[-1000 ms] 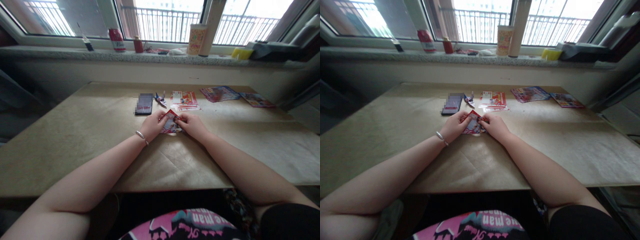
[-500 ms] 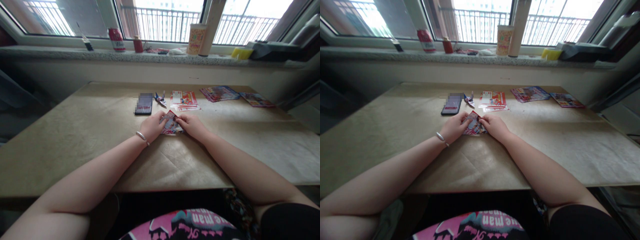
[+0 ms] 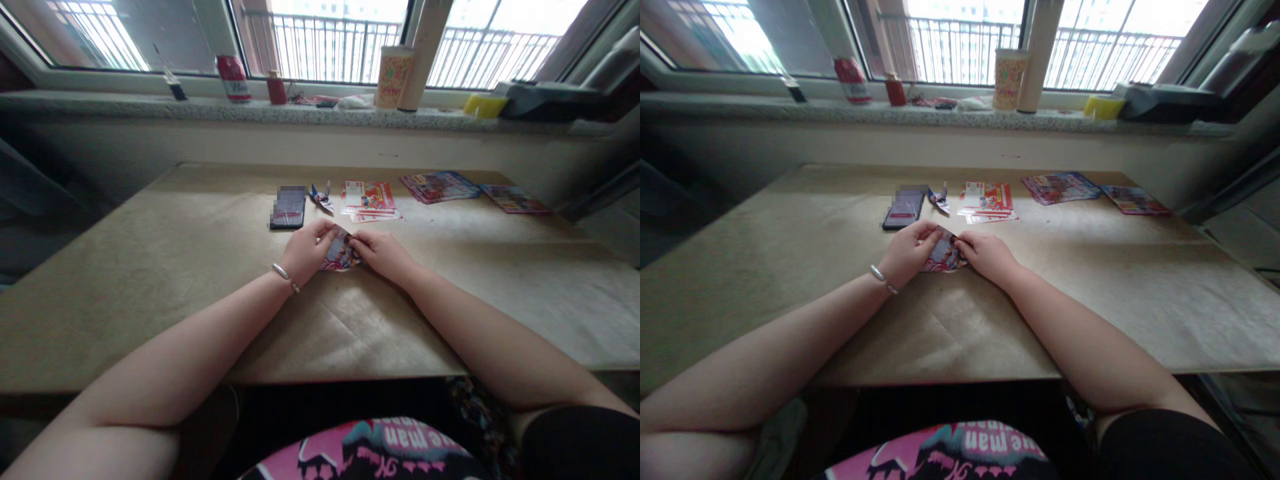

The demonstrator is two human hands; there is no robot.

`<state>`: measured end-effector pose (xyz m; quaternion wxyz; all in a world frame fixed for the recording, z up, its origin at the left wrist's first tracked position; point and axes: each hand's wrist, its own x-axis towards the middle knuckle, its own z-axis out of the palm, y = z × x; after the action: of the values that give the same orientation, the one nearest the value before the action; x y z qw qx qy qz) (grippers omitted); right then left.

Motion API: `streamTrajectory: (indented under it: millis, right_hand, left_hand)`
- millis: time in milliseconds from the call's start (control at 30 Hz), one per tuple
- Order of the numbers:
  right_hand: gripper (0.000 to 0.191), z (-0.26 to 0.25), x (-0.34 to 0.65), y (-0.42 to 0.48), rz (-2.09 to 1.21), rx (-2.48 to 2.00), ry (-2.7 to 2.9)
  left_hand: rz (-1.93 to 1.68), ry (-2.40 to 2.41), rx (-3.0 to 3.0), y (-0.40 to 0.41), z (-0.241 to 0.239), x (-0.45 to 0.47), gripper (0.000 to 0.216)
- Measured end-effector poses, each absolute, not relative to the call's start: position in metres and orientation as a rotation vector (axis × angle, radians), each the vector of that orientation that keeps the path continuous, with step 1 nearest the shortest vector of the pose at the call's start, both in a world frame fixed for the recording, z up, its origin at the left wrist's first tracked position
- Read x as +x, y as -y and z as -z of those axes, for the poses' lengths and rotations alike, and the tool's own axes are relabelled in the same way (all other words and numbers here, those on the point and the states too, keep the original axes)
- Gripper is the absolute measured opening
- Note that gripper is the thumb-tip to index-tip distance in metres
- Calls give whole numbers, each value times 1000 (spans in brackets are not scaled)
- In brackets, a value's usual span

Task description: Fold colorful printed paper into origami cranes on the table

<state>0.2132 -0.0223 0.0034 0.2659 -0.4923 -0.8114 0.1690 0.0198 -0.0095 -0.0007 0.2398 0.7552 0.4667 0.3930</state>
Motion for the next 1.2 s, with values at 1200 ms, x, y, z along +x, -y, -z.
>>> streamTrajectory:
  millis: [1200]
  right_hand:
    - [12, -2, 204, 23, -510, -1178, 1849]
  left_hand:
    - [-936, -1453, 2297, 24, -7, 29, 30]
